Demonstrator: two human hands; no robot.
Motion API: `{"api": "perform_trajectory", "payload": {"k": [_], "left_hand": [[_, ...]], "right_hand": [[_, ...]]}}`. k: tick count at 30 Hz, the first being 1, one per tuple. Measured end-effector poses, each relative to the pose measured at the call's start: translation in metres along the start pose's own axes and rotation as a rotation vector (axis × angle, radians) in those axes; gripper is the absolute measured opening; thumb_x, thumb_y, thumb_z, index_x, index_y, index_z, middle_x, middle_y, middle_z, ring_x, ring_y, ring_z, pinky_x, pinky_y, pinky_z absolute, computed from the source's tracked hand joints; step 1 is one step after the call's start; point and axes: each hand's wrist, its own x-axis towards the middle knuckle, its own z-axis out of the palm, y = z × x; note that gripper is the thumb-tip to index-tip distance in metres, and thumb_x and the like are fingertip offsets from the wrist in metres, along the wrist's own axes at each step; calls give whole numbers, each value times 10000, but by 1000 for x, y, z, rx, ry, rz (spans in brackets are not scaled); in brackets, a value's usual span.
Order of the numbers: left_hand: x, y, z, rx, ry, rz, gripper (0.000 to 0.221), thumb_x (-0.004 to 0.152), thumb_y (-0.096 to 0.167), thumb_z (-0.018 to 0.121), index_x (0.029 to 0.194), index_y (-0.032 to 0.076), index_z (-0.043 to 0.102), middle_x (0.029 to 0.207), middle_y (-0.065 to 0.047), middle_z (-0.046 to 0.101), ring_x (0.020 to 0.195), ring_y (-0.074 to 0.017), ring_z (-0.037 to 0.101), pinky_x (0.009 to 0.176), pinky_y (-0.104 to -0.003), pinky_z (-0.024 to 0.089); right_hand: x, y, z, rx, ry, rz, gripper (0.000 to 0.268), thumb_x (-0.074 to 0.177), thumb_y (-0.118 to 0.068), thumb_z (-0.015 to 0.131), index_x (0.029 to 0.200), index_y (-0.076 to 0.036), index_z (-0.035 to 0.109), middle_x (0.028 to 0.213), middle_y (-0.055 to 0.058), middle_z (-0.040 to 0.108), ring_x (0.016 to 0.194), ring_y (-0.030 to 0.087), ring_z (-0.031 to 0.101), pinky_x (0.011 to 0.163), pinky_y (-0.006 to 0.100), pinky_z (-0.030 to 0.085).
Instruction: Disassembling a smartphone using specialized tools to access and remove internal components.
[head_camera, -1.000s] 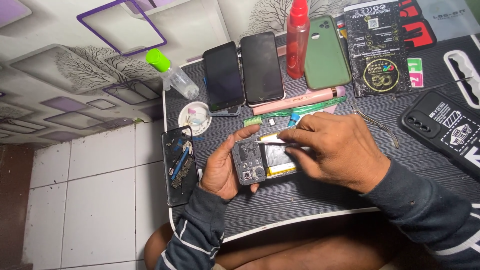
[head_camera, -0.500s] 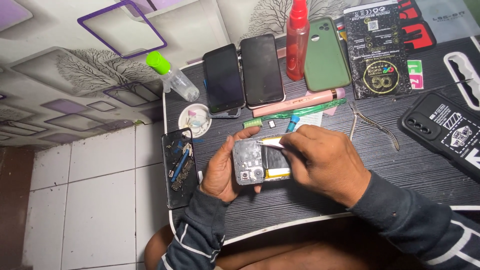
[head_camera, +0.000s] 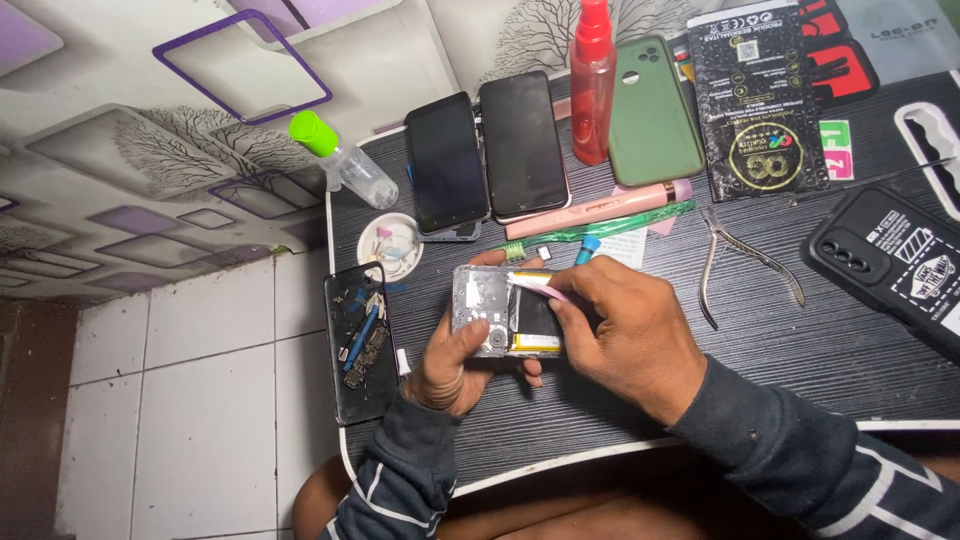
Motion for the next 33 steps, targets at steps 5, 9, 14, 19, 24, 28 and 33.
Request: {"api": "perform_trajectory", "payload": {"k": [5, 9, 14, 19, 24, 28, 33], "left_hand": [[1, 0, -7, -107, 169, -64, 653, 937, 307, 447, 1468, -55, 330, 1227, -411, 594, 631, -431, 721, 459, -492, 641], [1, -3, -14, -126, 132, -39, 718, 913, 336, 459, 1502, -28, 268, 1300, -396, 568, 618, -390, 725, 405, -443, 628], [1, 0, -11, -137, 120, -38, 691, 918, 341, 449, 1474, -42, 301, 1058, -387, 655, 536, -380, 701, 377, -451, 608], [2, 1, -8, -128, 112, -37, 670, 914, 332, 451, 1452, -45, 321, 923, -371, 675, 499, -378, 688, 370, -473, 596], [3, 0, -8, -149, 115, -42, 658, 900, 333, 469, 1426, -42, 345, 878, -365, 671, 480, -385, 678, 362, -489, 583], [2, 1, -5, -128, 108, -40, 661, 897, 314, 477, 1437, -40, 337, 945, -375, 662, 521, -389, 694, 381, -482, 601], [2, -4, -10, -85, 87, -25, 668, 900, 260, 462, 1478, -26, 287, 1136, -386, 630, 616, -377, 724, 432, -465, 635]], "right_hand": [[19, -24, -21, -76, -169, 34, 149, 818, -81, 729, 964, -65, 755, 607, 142, 702, 525, 333, 708, 454, 393, 534], [26, -38, -28, -106, -243, 64, 129, 803, -48, 711, 922, -65, 757, 562, 145, 713, 479, 343, 713, 423, 385, 526], [18, -35, -18, -40, -165, 58, 106, 791, -33, 707, 883, -69, 746, 512, 122, 685, 417, 304, 681, 376, 342, 498], [14, -30, -14, -48, -100, -8, 78, 781, -37, 717, 842, -83, 730, 475, 86, 657, 356, 272, 643, 327, 313, 459], [10, -21, -6, -73, -35, -129, 84, 787, -60, 735, 859, -97, 712, 485, 67, 633, 352, 250, 626, 324, 316, 456], [10, -20, -9, -50, -78, -45, 28, 800, -92, 732, 816, -109, 716, 432, 68, 618, 324, 242, 613, 323, 302, 445], [19, -12, -15, -5, -161, 102, 132, 872, -179, 650, 795, -81, 695, 401, 120, 582, 311, 278, 575, 339, 343, 402]]}}
